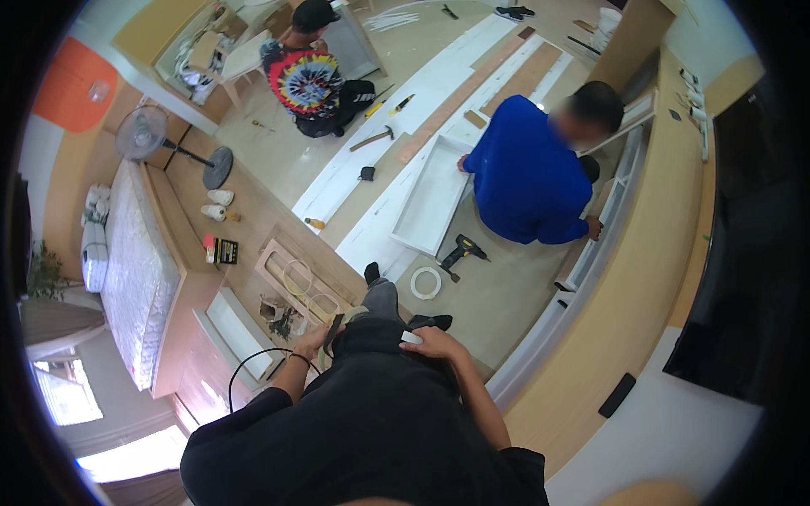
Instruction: The person applies glue to a wooden furniture frame using a red sponge and a yellow glue bottle, then places the frame on the floor. The person later handles a roll of white tape and positions the frame on a countertop.
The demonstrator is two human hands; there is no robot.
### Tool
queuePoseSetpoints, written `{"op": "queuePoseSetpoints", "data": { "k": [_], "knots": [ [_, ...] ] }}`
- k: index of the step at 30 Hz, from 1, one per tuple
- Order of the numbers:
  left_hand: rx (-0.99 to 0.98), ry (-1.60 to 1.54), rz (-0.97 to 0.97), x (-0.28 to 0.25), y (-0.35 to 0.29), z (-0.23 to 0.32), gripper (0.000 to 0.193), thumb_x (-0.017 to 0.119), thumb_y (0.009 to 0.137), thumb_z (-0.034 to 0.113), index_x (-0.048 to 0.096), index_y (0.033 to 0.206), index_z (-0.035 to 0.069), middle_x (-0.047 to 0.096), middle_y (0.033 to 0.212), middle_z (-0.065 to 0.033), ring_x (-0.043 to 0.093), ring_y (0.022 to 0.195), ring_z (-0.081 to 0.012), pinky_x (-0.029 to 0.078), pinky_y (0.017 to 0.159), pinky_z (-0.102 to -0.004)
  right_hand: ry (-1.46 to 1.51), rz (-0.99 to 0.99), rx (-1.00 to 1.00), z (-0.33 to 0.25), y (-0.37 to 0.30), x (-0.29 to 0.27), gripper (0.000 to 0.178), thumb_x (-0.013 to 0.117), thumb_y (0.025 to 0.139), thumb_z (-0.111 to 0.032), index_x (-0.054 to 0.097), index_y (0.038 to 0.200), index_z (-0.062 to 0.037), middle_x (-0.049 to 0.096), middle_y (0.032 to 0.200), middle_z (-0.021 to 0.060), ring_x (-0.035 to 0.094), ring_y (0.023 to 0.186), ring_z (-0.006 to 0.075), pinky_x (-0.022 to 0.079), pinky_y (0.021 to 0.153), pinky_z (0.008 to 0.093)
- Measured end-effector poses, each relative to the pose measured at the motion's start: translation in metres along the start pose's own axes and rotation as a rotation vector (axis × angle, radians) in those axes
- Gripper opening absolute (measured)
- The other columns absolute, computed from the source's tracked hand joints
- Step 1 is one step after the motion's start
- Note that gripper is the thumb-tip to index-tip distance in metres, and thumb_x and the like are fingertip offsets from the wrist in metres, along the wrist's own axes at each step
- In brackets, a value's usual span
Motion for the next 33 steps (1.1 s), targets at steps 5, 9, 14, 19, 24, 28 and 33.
{"op": "queuePoseSetpoints", "data": {
  "k": [5, 9, 14, 19, 24, 28, 33],
  "knots": [
    [0.007, -0.135, 0.152, -0.019, -0.018, 0.026, 0.015, 0.067, 0.094, 0.024, 0.059, 0.094, 0.011, 0.046, 0.066, 0.006, 0.041, 0.053, -0.0073, 0.029, 0.047, -0.024, -0.056, -0.123, -0.024, -0.026, 0.028, -0.007, 0.057, 0.067, 0.085, -0.058, 0.071, 0.093, -0.0017, 0.071, 0.09, 0.0186, 0.069, 0.087, 0.0325, 0.052, 0.077, 0.0397],
    [-0.06, -0.091, 0.041, -0.065, -0.016, 0.033, 0.023, 0.072, 0.091, 0.028, 0.057, 0.086, 0.011, 0.045, 0.066, 0.0064, 0.038, 0.05, -0.0054, 0.03, 0.045, -0.0228, -0.073, -0.075, 0.014, -0.056, 0.059, -0.019, 0.053, 0.07, 0.084, -0.053, 0.069, 0.099, -0.0026, 0.071, 0.091, 0.0187, 0.069, 0.089, 0.0337, 0.051, 0.078, 0.0414],
    [-0.116, -0.102, 0.135, -0.158, 0.001, 0.04, 0.025, 0.078, 0.086, 0.026, 0.06, 0.086, 0.009, 0.044, 0.064, 0.0073, 0.038, 0.049, -0.0042, 0.029, 0.042, -0.0223, -0.335, 0.33, 0.049, -0.052, 0.112, -0.062, 0.045, 0.065, 0.092, -0.035, 0.053, 0.126, -0.0076, 0.069, 0.079, 0.0174, 0.069, 0.078, 0.0282, 0.052, 0.072, 0.0404],
    [0.017, -0.388, 0.165, -0.258, 0.029, 0.062, 0.029, 0.071, 0.092, 0.034, 0.061, 0.088, 0.008, 0.042, 0.066, 0.0059, 0.039, 0.051, -0.0052, 0.033, 0.047, -0.0226, -0.425, 0.264, 0.22, -0.1, 0.209, -0.083, 0.045, 0.057, 0.097, -0.031, 0.044, 0.132, -0.0067, 0.068, 0.091, 0.0243, 0.069, 0.087, 0.0363, 0.052, 0.077, 0.0461],
    [0.194, -0.635, 0.482, -0.355, 0.039, 0.058, 0.033, 0.062, 0.097, 0.037, 0.064, 0.097, 0.005, 0.049, 0.07, 0.0022, 0.05, 0.056, -0.008, 0.042, 0.052, -0.0236, -0.598, 0.385, -0.021, -0.222, 0.318, -0.093, 0.041, 0.054, 0.098, -0.028, 0.049, 0.131, -0.005, 0.063, 0.116, 0.0242, 0.062, 0.104, 0.0415, 0.049, 0.087, 0.0465],
    [0.154, -0.836, 0.775, -0.384, 0.02, 0.039, 0.032, 0.061, 0.098, 0.035, 0.064, 0.101, 0.003, 0.057, 0.077, -0.0017, 0.064, 0.064, -0.0123, 0.051, 0.057, -0.0254, -0.65, 0.493, -0.189, -0.289, 0.403, -0.123, 0.036, 0.058, 0.096, -0.021, 0.055, 0.127, -0.0018, 0.059, 0.117, 0.0229, 0.059, 0.105, 0.0412, 0.048, 0.089, 0.047],
    [0.093, -0.847, 0.957, -0.379, 0.012, -0.036, 0.033, 0.06, 0.099, 0.033, 0.062, 0.107, 0.002, 0.064, 0.084, -0.0062, 0.069, 0.069, -0.0161, 0.051, 0.057, -0.0253, -0.864, 0.509, -0.394, -0.336, 0.497, -0.152, 0.035, 0.058, 0.096, -0.017, 0.057, 0.126, -0.0008, 0.057, 0.109, 0.0246, 0.057, 0.103, 0.0425, 0.046, 0.088, 0.0479]
  ]
}}
Point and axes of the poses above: each hand's wrist, its own y-axis towards the middle knuckle, its own x-axis out of the palm, z = x × y, the point moved 6 cm from there along y, towards the middle knuckle
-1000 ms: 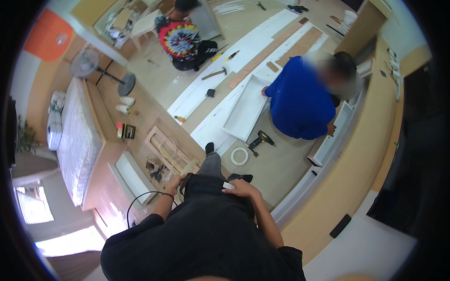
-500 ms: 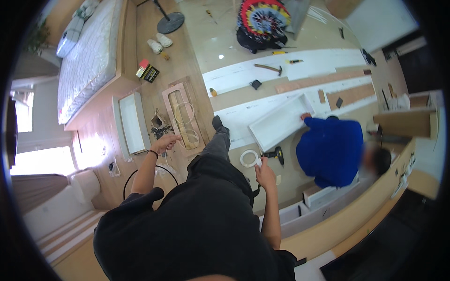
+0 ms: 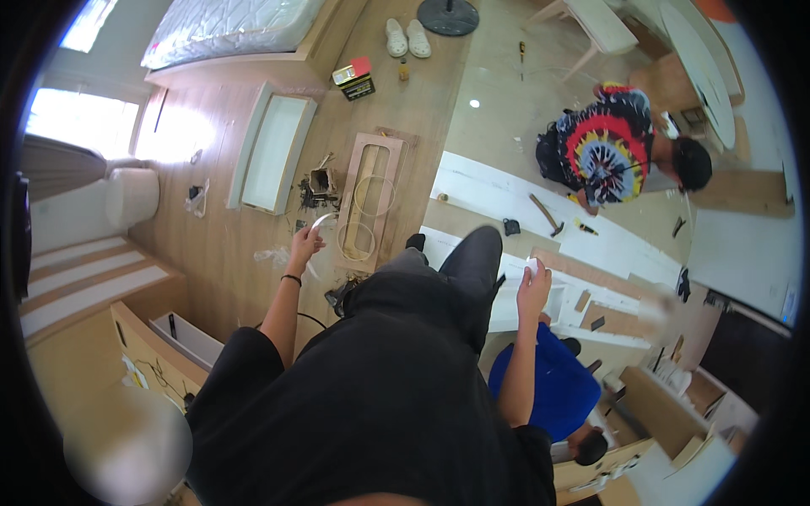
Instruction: The person applies glue to a wooden furniture frame using a red sponge and a yellow glue bottle, then places the frame on the floor. The person later handles a roll of white tape and positions the frame on a countertop.
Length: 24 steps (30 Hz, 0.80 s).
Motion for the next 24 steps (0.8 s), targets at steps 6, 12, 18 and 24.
{"op": "queuePoseSetpoints", "data": {
  "k": [6, 12, 18, 24],
  "knots": [
    [-0.109, -0.117, 0.248, 0.016, 0.0, -0.042, 0.036, 0.056, 0.1, 0.033, 0.06, 0.111, 0.0, 0.067, 0.088, -0.0101, 0.07, 0.068, -0.018, 0.05, 0.056, -0.0256, -0.023, -0.166, -0.063, -0.002, 0.105, 0.028, 0.037, 0.056, 0.098, -0.021, 0.055, 0.128, 0.0008, 0.057, 0.111, 0.024, 0.057, 0.103, 0.0429, 0.046, 0.09, 0.0467],
    [-0.107, -0.142, 0.634, 0.062, 0.022, -0.068, 0.04, 0.054, 0.1, 0.034, 0.061, 0.111, -0.004, 0.066, 0.09, -0.0181, 0.066, 0.083, -0.0267, 0.05, 0.069, -0.0354, -0.22, -0.213, -0.257, -0.052, 0.273, 0.038, 0.04, 0.055, 0.099, -0.028, 0.054, 0.13, -0.0029, 0.064, 0.118, 0.0215, 0.061, 0.107, 0.0398, 0.049, 0.09, 0.0462],
    [-0.393, 0.21, 1.003, 0.117, 0.034, -0.012, 0.044, 0.053, 0.099, 0.039, 0.064, 0.118, 0.001, 0.057, 0.094, -0.0267, 0.053, 0.094, -0.0405, 0.042, 0.089, -0.0457, -0.225, -0.418, -0.442, -0.142, 0.513, 0.124, 0.041, 0.057, 0.098, -0.028, 0.049, 0.129, -0.0025, 0.066, 0.112, 0.0229, 0.065, 0.1, 0.0413, 0.051, 0.084, 0.0472],
    [-0.591, 0.006, 1.31, 0.186, -0.004, 0.061, 0.043, 0.056, 0.099, 0.036, 0.063, 0.123, 0.001, 0.054, 0.101, -0.022, 0.053, 0.094, -0.0362, 0.042, 0.09, -0.0431, 0.172, -0.528, -0.617, -0.319, 0.651, 0.184, 0.039, 0.056, 0.101, -0.027, 0.05, 0.127, 0.0003, 0.068, 0.107, 0.022, 0.067, 0.097, 0.0328, 0.051, 0.083, 0.0407]
  ]
}}
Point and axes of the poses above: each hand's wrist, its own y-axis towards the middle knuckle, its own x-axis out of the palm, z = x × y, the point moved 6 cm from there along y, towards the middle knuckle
